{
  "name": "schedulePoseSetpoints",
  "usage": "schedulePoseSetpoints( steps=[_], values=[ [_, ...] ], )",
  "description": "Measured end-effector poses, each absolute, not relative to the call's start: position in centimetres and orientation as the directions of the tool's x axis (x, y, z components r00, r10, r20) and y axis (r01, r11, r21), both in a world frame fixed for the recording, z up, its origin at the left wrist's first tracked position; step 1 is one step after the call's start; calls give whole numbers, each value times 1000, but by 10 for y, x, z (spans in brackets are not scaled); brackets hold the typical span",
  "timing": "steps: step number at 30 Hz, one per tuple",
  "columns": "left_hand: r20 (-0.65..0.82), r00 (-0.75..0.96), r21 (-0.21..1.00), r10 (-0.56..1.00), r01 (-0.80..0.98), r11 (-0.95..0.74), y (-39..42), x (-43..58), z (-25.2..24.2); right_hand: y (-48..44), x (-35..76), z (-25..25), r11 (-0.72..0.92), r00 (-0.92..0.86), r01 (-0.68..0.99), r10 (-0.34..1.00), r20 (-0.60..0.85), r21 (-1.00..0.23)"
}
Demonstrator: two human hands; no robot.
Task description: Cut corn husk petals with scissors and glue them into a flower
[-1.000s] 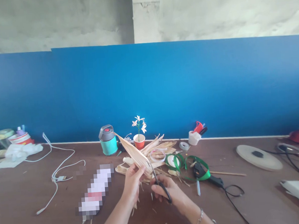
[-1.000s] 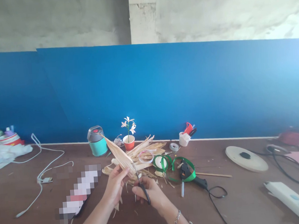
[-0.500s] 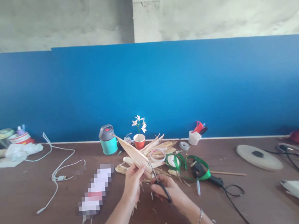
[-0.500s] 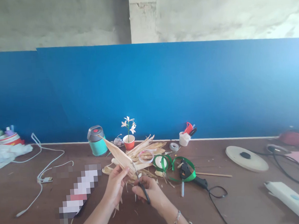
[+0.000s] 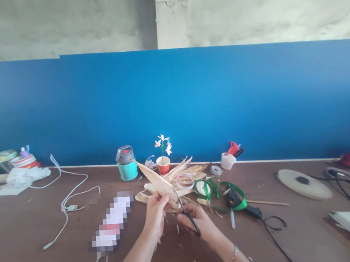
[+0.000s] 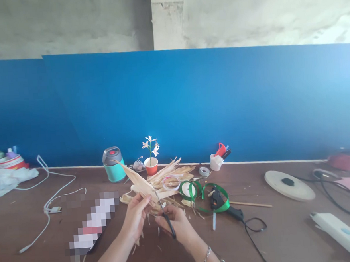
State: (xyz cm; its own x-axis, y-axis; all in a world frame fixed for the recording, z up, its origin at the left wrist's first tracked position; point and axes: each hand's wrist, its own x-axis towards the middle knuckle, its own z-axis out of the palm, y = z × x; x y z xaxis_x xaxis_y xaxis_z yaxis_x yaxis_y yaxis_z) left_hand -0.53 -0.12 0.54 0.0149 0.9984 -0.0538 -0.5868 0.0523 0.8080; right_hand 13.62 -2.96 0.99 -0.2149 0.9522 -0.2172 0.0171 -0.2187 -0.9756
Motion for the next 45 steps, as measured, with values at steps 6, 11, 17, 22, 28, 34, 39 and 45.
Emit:
schedulePoseSetpoints(
  steps=[6,11,17,22,28,34,39,45],
  values=[
    [-61,10,815,998,-576,55,-1,-6,5,-28,137,8,-209,-192,34,958,-211,-977],
    [-73,5,822,997,-565,63,-1,-7,4,-28,137,5,-180,-203,48,961,-186,-983],
    [-92,16,828,996,-554,85,2,-9,3,-26,138,3,-161,-204,80,963,-174,-984],
    [-106,19,835,994,-541,99,4,-11,2,-25,139,0,-145,-216,95,963,-163,-985],
    [-104,34,845,994,-525,106,3,-12,2,-25,141,-2,-152,-236,114,956,-175,-982],
    [-106,36,846,994,-522,109,3,-12,3,-23,142,-5,-133,-241,102,958,-155,-986],
    [-112,35,847,993,-519,114,2,-12,6,-24,142,-1,-141,-237,106,958,-162,-984],
    [-109,46,845,993,-522,117,3,-14,7,-26,141,3,-137,-222,126,961,-162,-983]
  ],
)
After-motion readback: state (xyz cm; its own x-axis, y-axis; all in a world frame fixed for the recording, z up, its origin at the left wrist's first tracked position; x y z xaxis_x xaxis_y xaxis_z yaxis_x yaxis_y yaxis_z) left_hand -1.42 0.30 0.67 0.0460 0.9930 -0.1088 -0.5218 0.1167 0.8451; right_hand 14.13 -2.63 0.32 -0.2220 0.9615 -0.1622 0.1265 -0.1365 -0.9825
